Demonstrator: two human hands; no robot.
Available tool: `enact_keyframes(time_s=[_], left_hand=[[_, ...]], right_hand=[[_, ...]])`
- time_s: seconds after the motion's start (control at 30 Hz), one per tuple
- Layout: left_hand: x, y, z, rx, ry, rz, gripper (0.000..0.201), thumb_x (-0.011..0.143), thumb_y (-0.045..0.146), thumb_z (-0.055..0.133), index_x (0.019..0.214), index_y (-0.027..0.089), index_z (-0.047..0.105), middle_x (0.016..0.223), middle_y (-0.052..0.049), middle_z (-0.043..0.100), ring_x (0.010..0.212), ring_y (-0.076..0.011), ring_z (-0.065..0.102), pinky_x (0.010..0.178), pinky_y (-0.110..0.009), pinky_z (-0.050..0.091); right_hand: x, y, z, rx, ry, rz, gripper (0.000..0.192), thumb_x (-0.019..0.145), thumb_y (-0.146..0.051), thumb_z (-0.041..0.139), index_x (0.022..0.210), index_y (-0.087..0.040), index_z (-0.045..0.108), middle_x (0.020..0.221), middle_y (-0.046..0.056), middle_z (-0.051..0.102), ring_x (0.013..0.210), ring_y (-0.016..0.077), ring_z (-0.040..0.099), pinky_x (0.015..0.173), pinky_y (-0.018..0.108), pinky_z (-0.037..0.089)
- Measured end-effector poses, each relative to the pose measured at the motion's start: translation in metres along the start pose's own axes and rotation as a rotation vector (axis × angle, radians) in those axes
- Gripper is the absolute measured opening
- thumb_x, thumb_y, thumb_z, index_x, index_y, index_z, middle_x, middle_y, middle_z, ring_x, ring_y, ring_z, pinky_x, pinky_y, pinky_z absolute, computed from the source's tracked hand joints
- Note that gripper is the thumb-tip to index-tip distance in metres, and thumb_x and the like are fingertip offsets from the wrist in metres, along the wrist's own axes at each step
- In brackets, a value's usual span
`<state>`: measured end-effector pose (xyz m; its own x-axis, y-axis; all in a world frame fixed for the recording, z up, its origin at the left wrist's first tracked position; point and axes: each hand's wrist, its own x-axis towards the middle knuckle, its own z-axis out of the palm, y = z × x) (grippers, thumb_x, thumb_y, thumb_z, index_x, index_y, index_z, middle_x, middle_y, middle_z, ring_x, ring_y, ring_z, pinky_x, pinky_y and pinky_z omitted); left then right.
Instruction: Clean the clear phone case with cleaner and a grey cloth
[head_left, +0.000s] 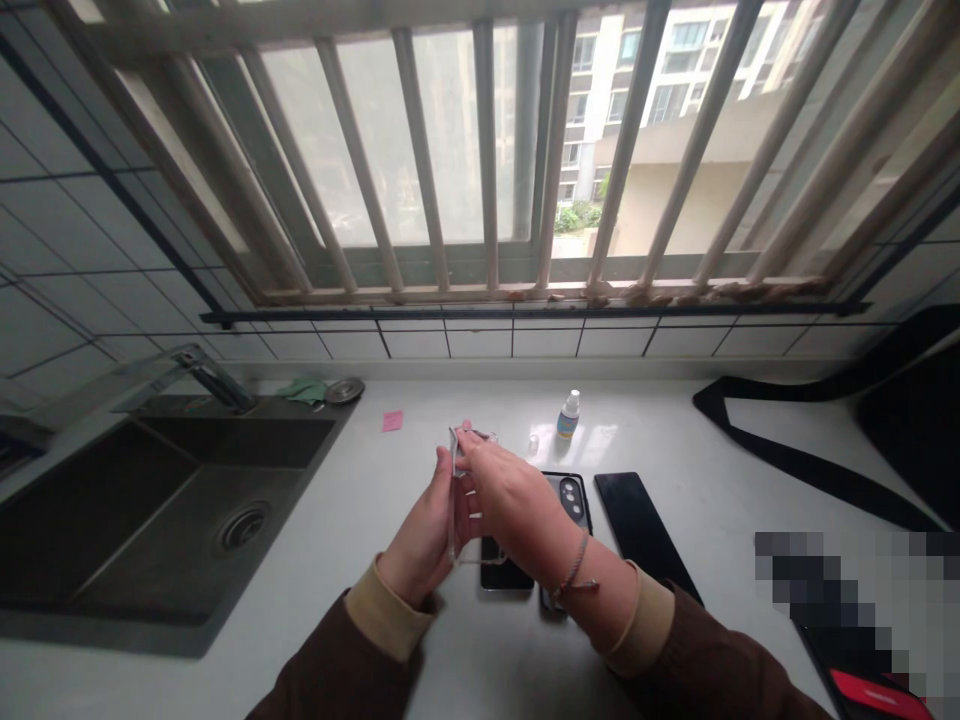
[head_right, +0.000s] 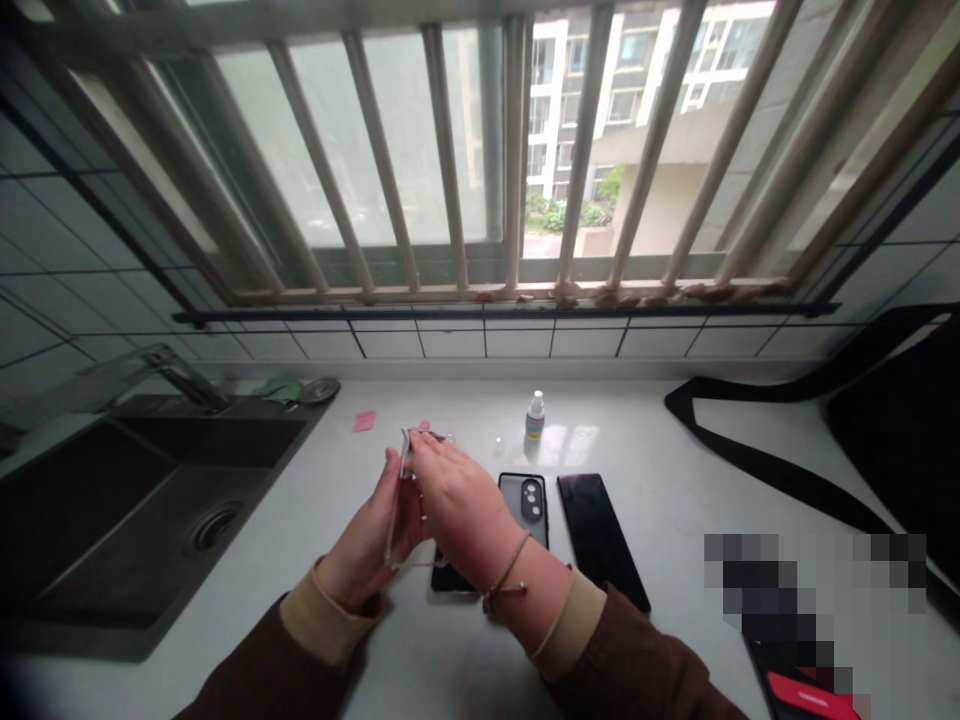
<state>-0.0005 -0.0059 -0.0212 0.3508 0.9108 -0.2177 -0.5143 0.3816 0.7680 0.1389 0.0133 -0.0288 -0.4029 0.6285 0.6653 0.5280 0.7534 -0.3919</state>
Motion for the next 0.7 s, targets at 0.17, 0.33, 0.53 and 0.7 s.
enact_keyframes(time_s=[0.17,0.33,0.53,0.7], left_hand=[[-0.001,0.001,0.002,-0.001,0.026,0.008,0.067,0.104,0.067,0.045,0.158,0.029,0.049,0.129,-0.016,0.073,0.090,-0.0235,0.077,0.078,-0.036,0.064],[-0.001,0.005,0.004,-0.060,0.112,0.097,0.064,0.105,0.062,0.050,0.164,0.041,0.037,0.137,-0.010,0.070,0.088,-0.0184,0.076,0.080,-0.034,0.065],[-0.001,0.008,0.001,-0.090,0.234,0.159,0.070,0.103,0.063,0.052,0.165,0.035,0.037,0.119,-0.010,0.076,0.090,-0.0217,0.078,0.070,-0.028,0.063],[0.001,0.012,0.005,-0.124,0.259,0.183,0.068,0.105,0.065,0.047,0.164,0.032,0.038,0.115,-0.010,0.077,0.089,-0.0224,0.078,0.080,-0.034,0.064]], right_hand=[[0.004,0.003,-0.006,-0.016,-0.121,-0.018,0.041,0.104,-0.009,0.056,0.145,-0.007,0.054,0.147,0.023,0.065,0.141,0.0300,0.061,0.122,0.053,0.047],[0.009,-0.005,-0.015,0.051,-0.232,-0.034,0.027,0.103,-0.006,0.050,0.127,-0.013,0.059,0.125,0.012,0.075,0.120,0.0216,0.072,0.130,0.052,0.034],[0.009,-0.013,-0.021,-0.026,-0.337,-0.094,0.031,0.096,-0.001,0.047,0.118,-0.019,0.061,0.106,0.002,0.075,0.095,0.0172,0.073,0.132,0.050,0.030],[0.008,-0.014,-0.029,0.047,-0.394,-0.089,0.029,0.095,-0.003,0.050,0.114,-0.022,0.061,0.092,-0.002,0.074,0.089,0.0163,0.074,0.130,0.044,0.031]])
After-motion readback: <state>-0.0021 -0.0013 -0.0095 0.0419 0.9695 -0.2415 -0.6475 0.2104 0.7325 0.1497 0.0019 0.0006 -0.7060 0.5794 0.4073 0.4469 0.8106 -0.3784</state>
